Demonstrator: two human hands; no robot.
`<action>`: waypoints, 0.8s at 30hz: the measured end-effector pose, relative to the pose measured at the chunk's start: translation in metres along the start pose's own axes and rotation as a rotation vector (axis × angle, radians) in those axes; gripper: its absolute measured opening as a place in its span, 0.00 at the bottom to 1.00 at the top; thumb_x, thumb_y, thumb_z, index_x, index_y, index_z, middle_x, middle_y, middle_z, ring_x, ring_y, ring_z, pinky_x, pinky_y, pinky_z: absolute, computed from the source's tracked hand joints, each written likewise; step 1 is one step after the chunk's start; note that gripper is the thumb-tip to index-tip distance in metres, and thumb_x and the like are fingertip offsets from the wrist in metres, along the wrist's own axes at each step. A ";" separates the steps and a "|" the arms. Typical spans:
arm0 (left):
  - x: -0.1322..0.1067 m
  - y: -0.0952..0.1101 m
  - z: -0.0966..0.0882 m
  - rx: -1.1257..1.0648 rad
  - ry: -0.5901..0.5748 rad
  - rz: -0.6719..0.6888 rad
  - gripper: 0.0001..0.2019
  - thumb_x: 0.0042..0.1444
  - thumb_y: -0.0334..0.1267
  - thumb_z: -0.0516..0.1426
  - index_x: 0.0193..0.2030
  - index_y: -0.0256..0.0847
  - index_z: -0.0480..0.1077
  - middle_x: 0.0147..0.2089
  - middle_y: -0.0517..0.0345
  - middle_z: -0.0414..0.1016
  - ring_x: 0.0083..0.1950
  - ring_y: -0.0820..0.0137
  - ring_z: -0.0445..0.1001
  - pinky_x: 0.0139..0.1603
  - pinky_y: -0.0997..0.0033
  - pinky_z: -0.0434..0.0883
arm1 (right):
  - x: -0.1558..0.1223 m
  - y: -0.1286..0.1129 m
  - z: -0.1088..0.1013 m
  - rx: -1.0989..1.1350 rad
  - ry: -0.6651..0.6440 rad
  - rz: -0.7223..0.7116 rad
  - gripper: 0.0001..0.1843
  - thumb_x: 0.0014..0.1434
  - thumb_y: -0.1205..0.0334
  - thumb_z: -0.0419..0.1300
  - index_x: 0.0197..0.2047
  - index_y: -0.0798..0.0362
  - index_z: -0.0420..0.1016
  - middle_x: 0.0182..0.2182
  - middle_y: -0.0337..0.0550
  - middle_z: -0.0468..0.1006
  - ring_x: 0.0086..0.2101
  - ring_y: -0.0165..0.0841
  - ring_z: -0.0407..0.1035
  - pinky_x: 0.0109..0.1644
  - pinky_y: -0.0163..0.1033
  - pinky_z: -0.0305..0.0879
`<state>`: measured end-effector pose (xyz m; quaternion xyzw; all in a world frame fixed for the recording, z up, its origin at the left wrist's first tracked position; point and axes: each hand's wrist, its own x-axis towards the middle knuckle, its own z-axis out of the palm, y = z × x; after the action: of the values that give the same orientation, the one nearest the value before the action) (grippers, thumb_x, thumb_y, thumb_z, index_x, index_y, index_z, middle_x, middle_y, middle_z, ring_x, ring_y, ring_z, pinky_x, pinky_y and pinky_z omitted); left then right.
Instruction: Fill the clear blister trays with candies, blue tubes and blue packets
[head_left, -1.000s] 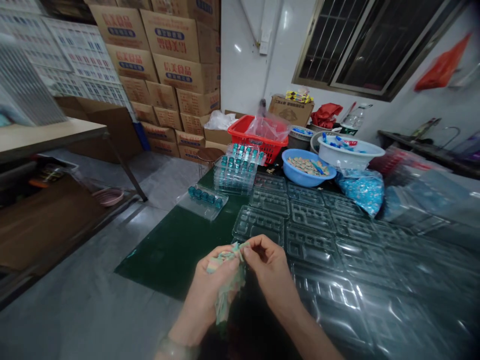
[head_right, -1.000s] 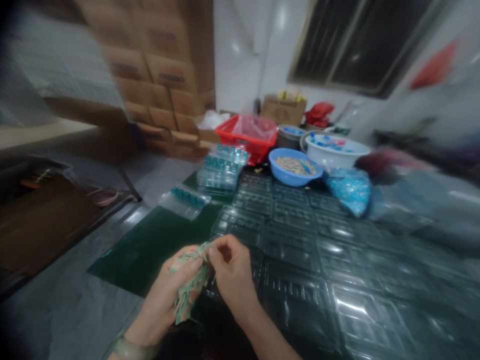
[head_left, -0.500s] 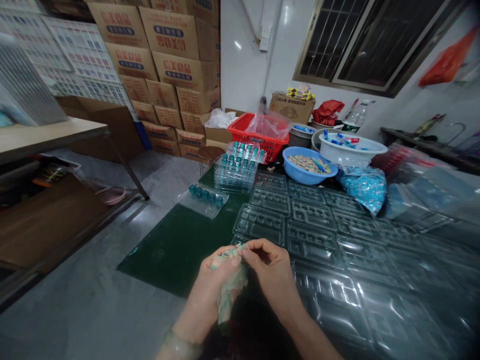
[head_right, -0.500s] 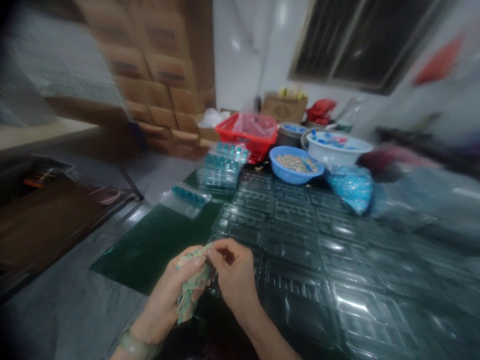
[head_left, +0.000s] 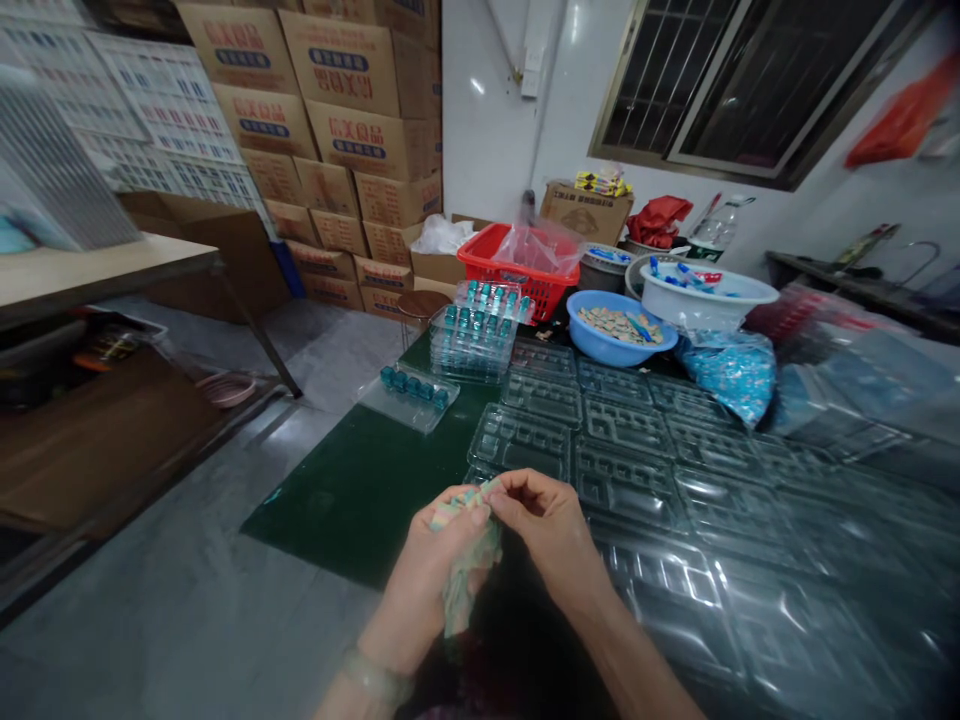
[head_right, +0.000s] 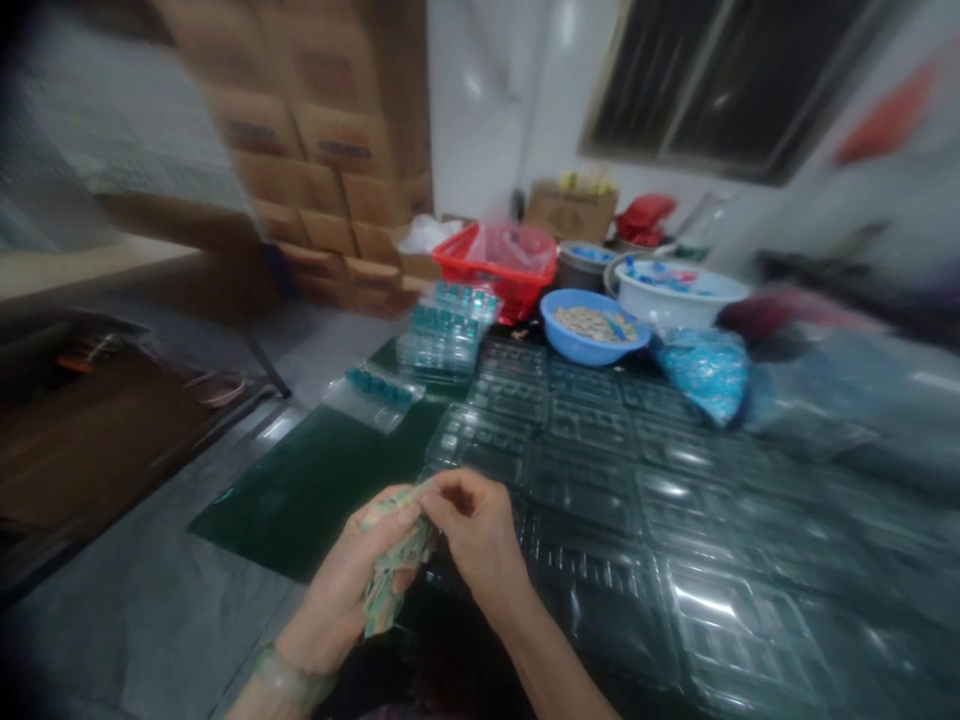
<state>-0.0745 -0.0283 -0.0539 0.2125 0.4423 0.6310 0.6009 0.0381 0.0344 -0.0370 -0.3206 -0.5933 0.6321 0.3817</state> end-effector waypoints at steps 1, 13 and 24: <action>0.000 0.000 0.000 0.003 0.000 -0.006 0.10 0.50 0.39 0.56 0.37 0.37 0.63 0.22 0.60 0.65 0.19 0.76 0.63 0.14 0.80 0.55 | 0.000 -0.002 -0.004 -0.003 -0.013 0.002 0.06 0.53 0.62 0.60 0.31 0.56 0.72 0.27 0.39 0.72 0.29 0.29 0.65 0.34 0.33 0.61; -0.003 0.006 0.006 0.111 -0.071 -0.126 0.10 0.38 0.29 0.60 0.29 0.37 0.64 0.16 0.66 0.61 0.13 0.79 0.57 0.12 0.79 0.56 | -0.001 -0.039 -0.025 -0.562 -0.465 -0.397 0.07 0.51 0.75 0.59 0.29 0.53 0.71 0.35 0.37 0.73 0.39 0.29 0.65 0.47 0.37 0.57; 0.002 -0.006 0.010 0.192 0.044 -0.101 0.07 0.41 0.30 0.59 0.30 0.38 0.66 0.15 0.66 0.61 0.13 0.79 0.57 0.12 0.79 0.54 | -0.014 -0.012 -0.009 -0.530 -0.121 -0.349 0.08 0.50 0.76 0.58 0.30 0.53 0.69 0.28 0.36 0.70 0.33 0.28 0.63 0.38 0.33 0.59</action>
<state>-0.0636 -0.0243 -0.0546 0.2326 0.5241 0.5590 0.5989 0.0547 0.0268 -0.0269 -0.2639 -0.8049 0.3984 0.3517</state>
